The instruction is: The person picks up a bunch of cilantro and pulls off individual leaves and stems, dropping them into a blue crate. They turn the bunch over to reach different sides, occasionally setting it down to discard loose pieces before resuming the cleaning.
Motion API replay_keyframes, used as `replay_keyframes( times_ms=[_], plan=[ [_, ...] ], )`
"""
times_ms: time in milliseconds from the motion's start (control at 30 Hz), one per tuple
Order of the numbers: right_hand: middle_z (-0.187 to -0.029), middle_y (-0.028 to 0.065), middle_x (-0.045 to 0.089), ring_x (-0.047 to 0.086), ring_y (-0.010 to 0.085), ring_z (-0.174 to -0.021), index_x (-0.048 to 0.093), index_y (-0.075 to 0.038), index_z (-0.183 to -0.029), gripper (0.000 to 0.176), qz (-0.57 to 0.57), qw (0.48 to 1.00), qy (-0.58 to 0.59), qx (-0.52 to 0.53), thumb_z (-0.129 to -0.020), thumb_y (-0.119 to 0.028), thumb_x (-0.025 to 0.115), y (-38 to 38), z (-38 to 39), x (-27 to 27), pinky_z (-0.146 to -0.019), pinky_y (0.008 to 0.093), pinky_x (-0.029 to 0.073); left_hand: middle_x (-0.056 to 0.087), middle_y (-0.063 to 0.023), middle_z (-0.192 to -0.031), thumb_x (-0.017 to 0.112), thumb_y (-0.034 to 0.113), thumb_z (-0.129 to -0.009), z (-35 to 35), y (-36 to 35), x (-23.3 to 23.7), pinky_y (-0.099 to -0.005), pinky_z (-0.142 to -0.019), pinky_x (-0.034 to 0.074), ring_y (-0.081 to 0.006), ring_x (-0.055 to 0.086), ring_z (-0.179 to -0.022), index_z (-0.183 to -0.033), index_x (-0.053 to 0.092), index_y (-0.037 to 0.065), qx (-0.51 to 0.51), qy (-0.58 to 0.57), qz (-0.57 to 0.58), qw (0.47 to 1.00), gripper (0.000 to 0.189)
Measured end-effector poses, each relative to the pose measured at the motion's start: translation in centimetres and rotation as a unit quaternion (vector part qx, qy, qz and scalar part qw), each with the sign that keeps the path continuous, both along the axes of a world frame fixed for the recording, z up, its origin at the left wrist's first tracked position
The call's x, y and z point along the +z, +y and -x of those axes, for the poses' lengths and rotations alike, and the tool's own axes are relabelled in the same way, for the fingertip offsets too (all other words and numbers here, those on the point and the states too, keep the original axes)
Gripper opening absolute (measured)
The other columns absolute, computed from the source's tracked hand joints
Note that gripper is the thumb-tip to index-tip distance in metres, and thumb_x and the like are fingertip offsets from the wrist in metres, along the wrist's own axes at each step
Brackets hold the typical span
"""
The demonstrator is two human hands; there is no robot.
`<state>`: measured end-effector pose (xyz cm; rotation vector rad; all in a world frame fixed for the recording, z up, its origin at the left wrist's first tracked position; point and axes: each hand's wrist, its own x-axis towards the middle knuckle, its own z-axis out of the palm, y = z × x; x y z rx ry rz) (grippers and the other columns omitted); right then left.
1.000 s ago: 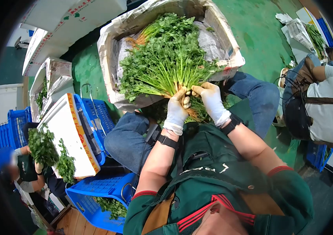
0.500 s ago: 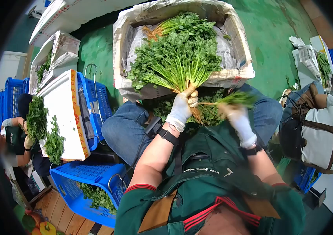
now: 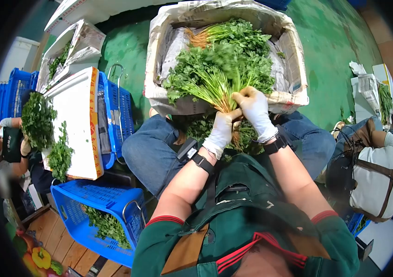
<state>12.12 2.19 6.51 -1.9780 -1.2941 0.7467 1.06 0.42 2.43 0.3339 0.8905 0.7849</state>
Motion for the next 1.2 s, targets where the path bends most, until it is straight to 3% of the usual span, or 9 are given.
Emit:
replay_keyframes(
  times_ms=[67, 200, 600, 667, 733, 933, 1033, 1133, 1200],
  plan=[
    [-0.058, 0.0008, 0.055, 0.048, 0.0076, -0.052, 0.06, 0.0, -0.071, 0.019, 0.038, 0.993, 0.102, -0.048, -0.078, -0.017, 0.065, -0.1, -0.9, -0.7, -0.049, 0.0236, 0.04, 0.053, 0.002, -0.065, 0.063, 0.012, -0.083, 0.4, 0.4, 0.3, -0.0189, -0.04, 0.032, -0.0054, 0.044, -0.046, -0.088, 0.058, 0.009, -0.034, -0.147, 0.026, 0.988, 0.008],
    [-0.058, 0.0044, 0.059, 0.053, 0.0097, -0.052, 0.062, 0.0, -0.074, 0.02, 0.013, 0.976, 0.212, -0.054, -0.079, -0.019, 0.065, -0.3, -1.2, -1.2, -0.051, 0.0257, 0.043, 0.052, -0.0016, -0.072, 0.051, 0.033, -0.092, 0.3, 0.7, -0.8, -0.0187, -0.043, 0.034, -0.0066, 0.041, -0.048, -0.095, 0.054, 0.007, -0.049, -0.271, 0.069, 0.959, 0.026],
    [-0.063, 0.0029, 0.059, 0.048, 0.0089, -0.053, 0.062, 0.001, -0.075, 0.024, -0.006, 0.991, 0.116, -0.071, -0.08, -0.022, 0.067, 0.7, -1.9, -1.2, -0.05, 0.0254, 0.041, 0.051, -0.0053, -0.079, 0.046, 0.026, -0.094, 0.3, 0.5, -2.2, -0.019, -0.047, 0.037, -0.0092, 0.044, -0.056, -0.103, 0.05, 0.004, -0.064, -0.279, 0.046, 0.957, 0.024],
    [-0.064, 0.0023, 0.059, 0.049, 0.0083, -0.053, 0.062, 0.001, -0.077, 0.02, -0.021, 0.988, 0.137, -0.063, -0.079, -0.018, 0.067, 0.9, -1.9, -1.3, -0.049, 0.0236, 0.04, 0.051, -0.0055, -0.08, 0.047, 0.024, -0.094, 0.2, 0.4, -2.3, -0.0192, -0.048, 0.038, -0.0095, 0.044, -0.057, -0.102, 0.05, 0.005, -0.073, -0.272, 0.037, 0.959, 0.022],
    [-0.064, 0.0009, 0.059, 0.049, 0.0067, -0.053, 0.062, 0.0, -0.077, 0.016, 0.001, 0.955, 0.279, -0.1, -0.079, -0.015, 0.066, 0.9, -1.9, -0.7, -0.048, 0.0209, 0.038, 0.05, -0.0054, -0.08, 0.048, 0.023, -0.094, 0.2, 0.5, -1.8, -0.0194, -0.048, 0.038, -0.0098, 0.044, -0.058, -0.102, 0.049, 0.005, -0.057, -0.298, 0.059, 0.951, 0.02],
    [-0.067, 0.0016, 0.06, 0.05, 0.0062, -0.056, 0.063, 0.001, -0.077, 0.008, -0.066, 0.945, 0.294, -0.128, -0.081, -0.007, 0.063, -1.6, -2.3, 0.8, -0.054, 0.0199, 0.041, 0.049, -0.0069, -0.08, 0.046, 0.025, -0.094, 0.0, 0.4, -1.8, -0.0176, -0.047, 0.037, -0.0094, 0.042, -0.061, -0.103, 0.048, 0.005, -0.025, -0.348, 0.119, 0.929, 0.022],
    [-0.077, 0.0043, 0.063, 0.055, 0.0083, -0.067, 0.059, 0.0, -0.083, 0.003, -0.07, 0.841, 0.534, -0.044, -0.082, -0.003, 0.06, -2.7, -2.3, 1.3, -0.06, 0.0196, 0.042, 0.051, -0.0065, -0.077, 0.047, 0.028, -0.093, -0.1, 0.4, -2.5, -0.0173, -0.044, 0.035, -0.0083, 0.041, -0.056, -0.098, 0.051, 0.005, -0.033, -0.349, 0.121, 0.929, 0.023],
    [-0.077, 0.0053, 0.064, 0.057, 0.009, -0.068, 0.058, 0.001, -0.084, 0.005, -0.031, 0.905, 0.425, 0.008, -0.082, -0.003, 0.059, -4.9, -1.9, 2.6, -0.06, 0.0197, 0.043, 0.051, -0.0027, -0.069, 0.051, 0.029, -0.092, -0.1, 0.5, -1.9, -0.0179, -0.04, 0.031, -0.0071, 0.04, -0.049, -0.089, 0.053, 0.007, -0.019, -0.252, 0.126, 0.959, 0.022],
    [-0.078, 0.0054, 0.064, 0.057, 0.0087, -0.068, 0.058, 0.001, -0.083, 0.005, -0.023, 0.883, 0.469, 0.012, -0.081, -0.002, 0.061, -5.9, -2.5, 3.6, -0.061, 0.0196, 0.043, 0.05, -0.0007, -0.066, 0.051, 0.03, -0.092, -0.1, 0.5, -1.1, -0.0181, -0.039, 0.029, -0.0072, 0.039, -0.047, -0.084, 0.052, 0.007, -0.01, -0.242, 0.111, 0.964, 0.024]
  ],
)
